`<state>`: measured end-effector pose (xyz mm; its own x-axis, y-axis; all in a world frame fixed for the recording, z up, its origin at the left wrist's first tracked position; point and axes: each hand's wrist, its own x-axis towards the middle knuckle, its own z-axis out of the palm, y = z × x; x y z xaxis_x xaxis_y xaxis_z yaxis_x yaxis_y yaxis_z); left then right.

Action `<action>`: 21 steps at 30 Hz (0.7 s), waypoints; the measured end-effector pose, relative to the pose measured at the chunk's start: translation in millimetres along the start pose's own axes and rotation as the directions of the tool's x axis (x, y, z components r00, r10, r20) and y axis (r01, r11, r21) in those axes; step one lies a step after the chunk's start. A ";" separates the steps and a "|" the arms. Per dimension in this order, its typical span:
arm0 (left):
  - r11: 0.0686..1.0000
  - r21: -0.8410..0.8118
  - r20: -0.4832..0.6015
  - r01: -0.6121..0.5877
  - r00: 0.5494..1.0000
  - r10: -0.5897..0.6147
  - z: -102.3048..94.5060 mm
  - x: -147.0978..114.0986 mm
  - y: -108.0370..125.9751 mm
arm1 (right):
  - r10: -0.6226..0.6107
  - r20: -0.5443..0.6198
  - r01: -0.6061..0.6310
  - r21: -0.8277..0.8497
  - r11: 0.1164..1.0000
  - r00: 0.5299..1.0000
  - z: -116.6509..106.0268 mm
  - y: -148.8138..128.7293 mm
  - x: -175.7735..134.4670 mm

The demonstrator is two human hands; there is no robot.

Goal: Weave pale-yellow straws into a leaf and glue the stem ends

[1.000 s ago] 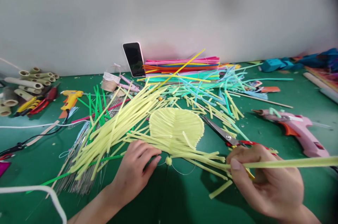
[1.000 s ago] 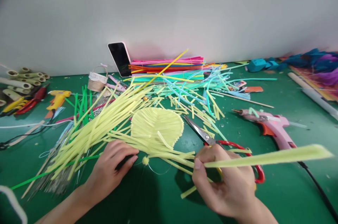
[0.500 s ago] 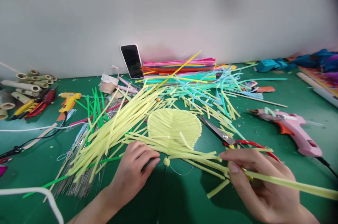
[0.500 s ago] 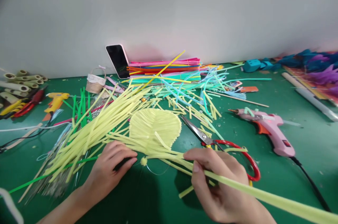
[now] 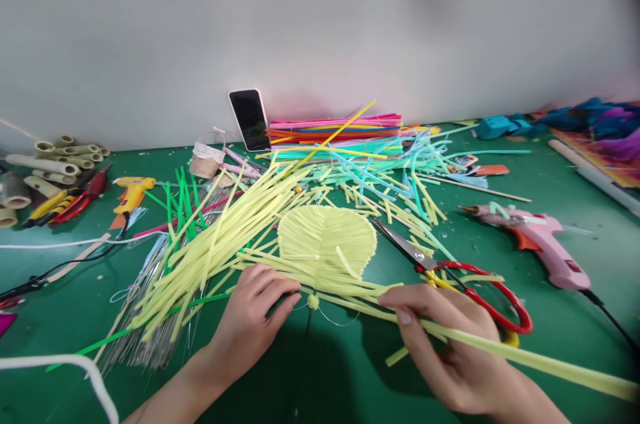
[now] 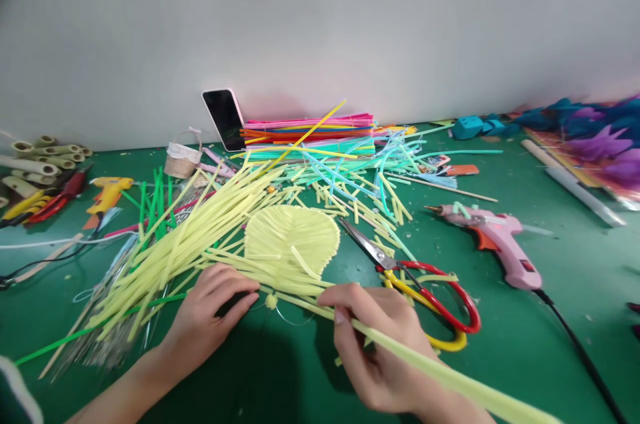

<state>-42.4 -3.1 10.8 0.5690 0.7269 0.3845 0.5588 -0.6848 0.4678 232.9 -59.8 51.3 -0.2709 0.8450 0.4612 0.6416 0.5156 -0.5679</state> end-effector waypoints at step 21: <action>0.974 0.143 0.132 0.177 0.972 -0.196 -13.8 1.5 -9.1 | 0.229 0.246 -0.223 -0.053 0.973 0.942 21.8 8.2 -4.1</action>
<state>-55.0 5.0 18.1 0.5232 0.8336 0.1768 0.7311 -0.5457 0.4095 223.6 -56.0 29.9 -0.2845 0.9488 0.1370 0.7229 0.3062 -0.6194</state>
